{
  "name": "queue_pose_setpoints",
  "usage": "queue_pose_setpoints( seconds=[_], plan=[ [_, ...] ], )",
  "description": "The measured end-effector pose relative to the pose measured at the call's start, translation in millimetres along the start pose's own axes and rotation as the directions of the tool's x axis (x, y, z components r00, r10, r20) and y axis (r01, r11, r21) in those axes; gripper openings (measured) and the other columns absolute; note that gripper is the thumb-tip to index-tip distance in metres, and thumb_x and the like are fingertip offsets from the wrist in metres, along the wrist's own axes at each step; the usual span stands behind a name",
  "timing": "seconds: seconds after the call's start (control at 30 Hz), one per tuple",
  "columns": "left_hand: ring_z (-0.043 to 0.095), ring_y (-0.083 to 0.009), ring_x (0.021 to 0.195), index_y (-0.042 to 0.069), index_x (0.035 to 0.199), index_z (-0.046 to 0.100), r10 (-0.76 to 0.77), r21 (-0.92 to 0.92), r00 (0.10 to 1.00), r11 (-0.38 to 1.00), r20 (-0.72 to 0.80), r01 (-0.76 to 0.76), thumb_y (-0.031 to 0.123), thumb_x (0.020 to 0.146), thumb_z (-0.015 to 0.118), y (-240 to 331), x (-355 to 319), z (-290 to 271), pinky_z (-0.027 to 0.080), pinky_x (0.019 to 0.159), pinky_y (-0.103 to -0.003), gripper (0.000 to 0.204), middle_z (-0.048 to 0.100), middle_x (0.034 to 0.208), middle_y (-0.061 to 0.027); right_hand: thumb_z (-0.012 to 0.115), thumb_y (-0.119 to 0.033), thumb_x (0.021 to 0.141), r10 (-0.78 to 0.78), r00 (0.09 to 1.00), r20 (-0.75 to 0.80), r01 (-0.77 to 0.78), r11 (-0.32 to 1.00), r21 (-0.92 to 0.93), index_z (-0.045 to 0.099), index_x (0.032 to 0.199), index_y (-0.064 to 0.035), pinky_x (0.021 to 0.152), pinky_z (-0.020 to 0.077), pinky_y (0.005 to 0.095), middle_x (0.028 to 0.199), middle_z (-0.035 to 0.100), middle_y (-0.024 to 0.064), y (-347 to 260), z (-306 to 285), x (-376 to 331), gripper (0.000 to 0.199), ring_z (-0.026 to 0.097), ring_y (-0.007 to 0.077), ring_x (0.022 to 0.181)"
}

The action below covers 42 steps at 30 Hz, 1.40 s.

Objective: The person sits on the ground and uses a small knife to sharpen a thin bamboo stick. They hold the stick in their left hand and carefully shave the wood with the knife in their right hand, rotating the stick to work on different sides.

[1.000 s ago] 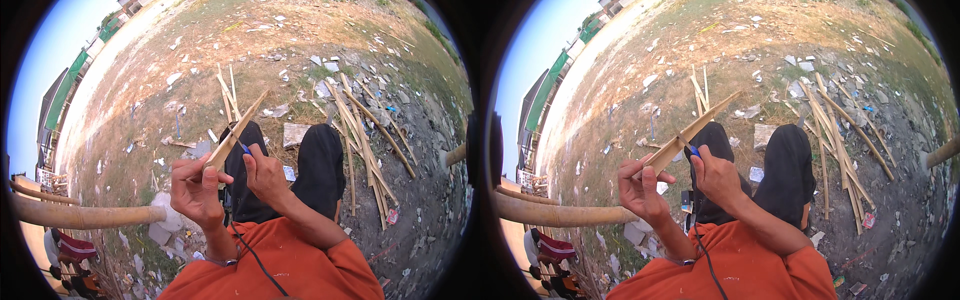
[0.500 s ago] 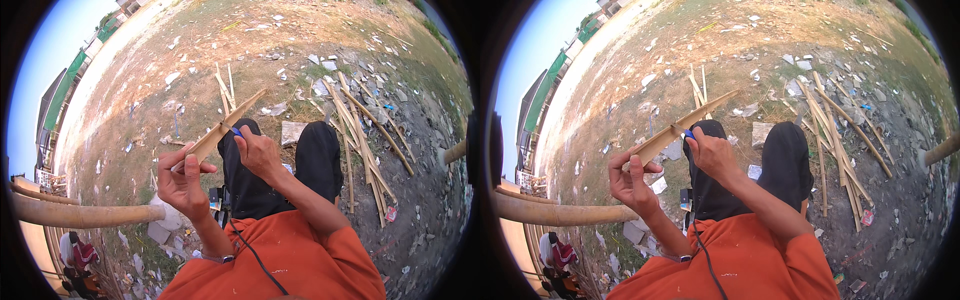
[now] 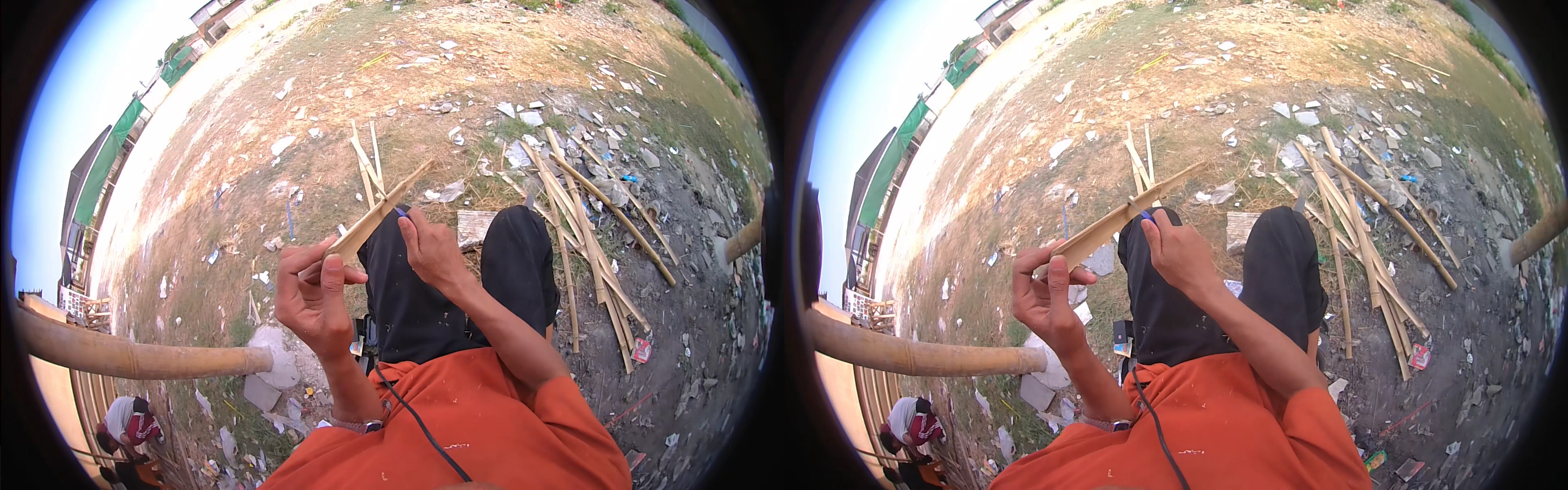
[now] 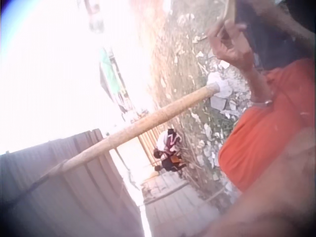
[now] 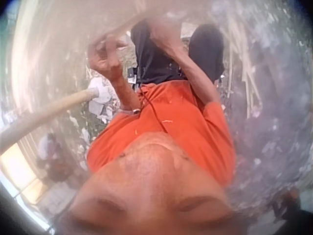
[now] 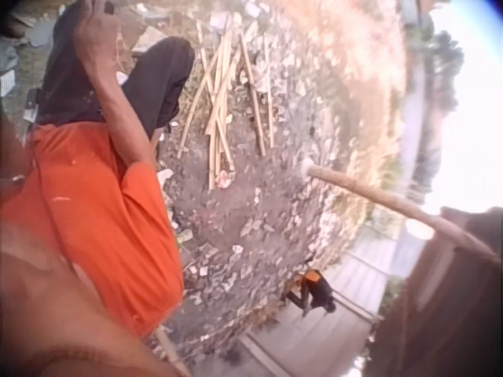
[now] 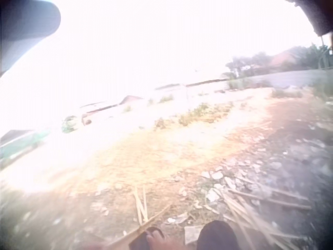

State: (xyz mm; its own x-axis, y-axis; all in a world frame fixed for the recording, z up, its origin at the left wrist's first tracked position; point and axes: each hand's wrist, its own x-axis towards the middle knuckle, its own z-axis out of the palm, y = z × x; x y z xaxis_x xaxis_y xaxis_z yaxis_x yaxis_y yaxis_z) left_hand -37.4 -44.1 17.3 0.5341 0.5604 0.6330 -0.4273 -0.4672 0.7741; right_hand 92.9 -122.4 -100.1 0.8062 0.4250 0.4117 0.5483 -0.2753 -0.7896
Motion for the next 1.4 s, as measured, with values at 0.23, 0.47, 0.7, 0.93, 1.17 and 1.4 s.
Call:
queue_pose_setpoints(
  seconds=[0.23,0.47,0.7,0.93,1.17,1.4],
  plan=[
    [0.063,-0.0159,0.059,-0.008,0.101,0.06,0.046,0.013,0.999,0.999,0.026,-0.046,-0.001,0.091,0.059,3.9,-13.0,9.2,0.054,0.053,-0.024,0.013,0.054,0.091,-0.0121,0.046,-0.031,0.1,-0.088,0.991,-0.1,0.049,0.94,-0.337,0.05,0.087,-0.0069,0.045,0.0471,0.048,0.054,0.058,0.0173,109.3,25.9,43.7,0.028,0.061,0.0378,0.051],
    [0.064,-0.0149,0.06,-0.008,0.1,0.06,-0.038,0.019,0.997,0.999,-0.07,0.04,0.001,0.092,0.06,2.8,8.8,4.2,0.054,0.053,-0.023,0.012,0.055,0.092,-0.0099,0.044,-0.038,0.1,-0.039,0.999,0.003,0.038,0.95,-0.31,0.052,0.09,-0.0064,0.052,0.0495,0.0493,0.062,0.061,0.0198,112.8,28.1,43.8,0.034,0.064,0.0382,0.06],
    [0.064,-0.0133,0.06,-0.006,0.1,0.06,-0.047,0.039,0.998,0.998,-0.05,0.049,0.003,0.092,0.06,11.1,2.3,0.1,0.054,0.054,-0.023,0.012,0.056,0.092,-0.009,0.029,-0.041,0.102,0.428,0.798,0.425,-0.566,0.774,0.283,0.057,0.097,-0.0025,0.074,0.0443,0.0514,0.082,0.064,0.0212,73.8,11.1,52.0,0.048,0.061,0.043,0.081],
    [0.065,-0.0131,0.061,-0.006,0.101,0.061,-0.032,0.021,0.999,0.999,-0.003,0.032,0.002,0.091,0.061,7.0,-3.0,2.4,0.052,0.053,-0.022,0.012,0.056,0.092,-0.0086,0.039,-0.031,0.101,-0.121,0.98,-0.16,0.119,0.993,-0.024,0.052,0.102,-0.0059,0.057,0.045,0.0513,0.067,0.059,0.0236,27.0,2.5,32.6,0.028,0.061,0.0433,0.068],
    [0.065,-0.015,0.061,-0.007,0.101,0.061,0.054,0.078,0.998,0.995,0.033,-0.057,0.002,0.092,0.06,5.9,-1.0,0.6,0.053,0.054,-0.023,0.013,0.059,0.092,-0.0114,0.046,-0.028,0.099,0.492,0.871,-0.017,-0.415,0.715,-0.562,0.058,0.11,-0.0017,0.067,0.0538,0.0416,0.086,0.07,0.0195,156.3,26.2,19.3,0.032,0.07,0.0322,0.085],
    [0.064,-0.0164,0.065,-0.008,0.101,0.062,-0.006,-0.053,0.999,0.999,0.038,0.008,-0.005,0.086,0.065,2.2,7.1,-6.0,0.053,0.058,-0.025,0.016,0.059,0.093,-0.0147,0.043,-0.03,0.101,0.209,0.965,0.159,-0.26,0.842,0.472,0.052,0.104,-0.0006,0.056,0.0422,0.0354,0.063,0.056,0.0128,-13.0,-36.5,15.9,0.031,0.057,0.0241,0.057]
  ],
)
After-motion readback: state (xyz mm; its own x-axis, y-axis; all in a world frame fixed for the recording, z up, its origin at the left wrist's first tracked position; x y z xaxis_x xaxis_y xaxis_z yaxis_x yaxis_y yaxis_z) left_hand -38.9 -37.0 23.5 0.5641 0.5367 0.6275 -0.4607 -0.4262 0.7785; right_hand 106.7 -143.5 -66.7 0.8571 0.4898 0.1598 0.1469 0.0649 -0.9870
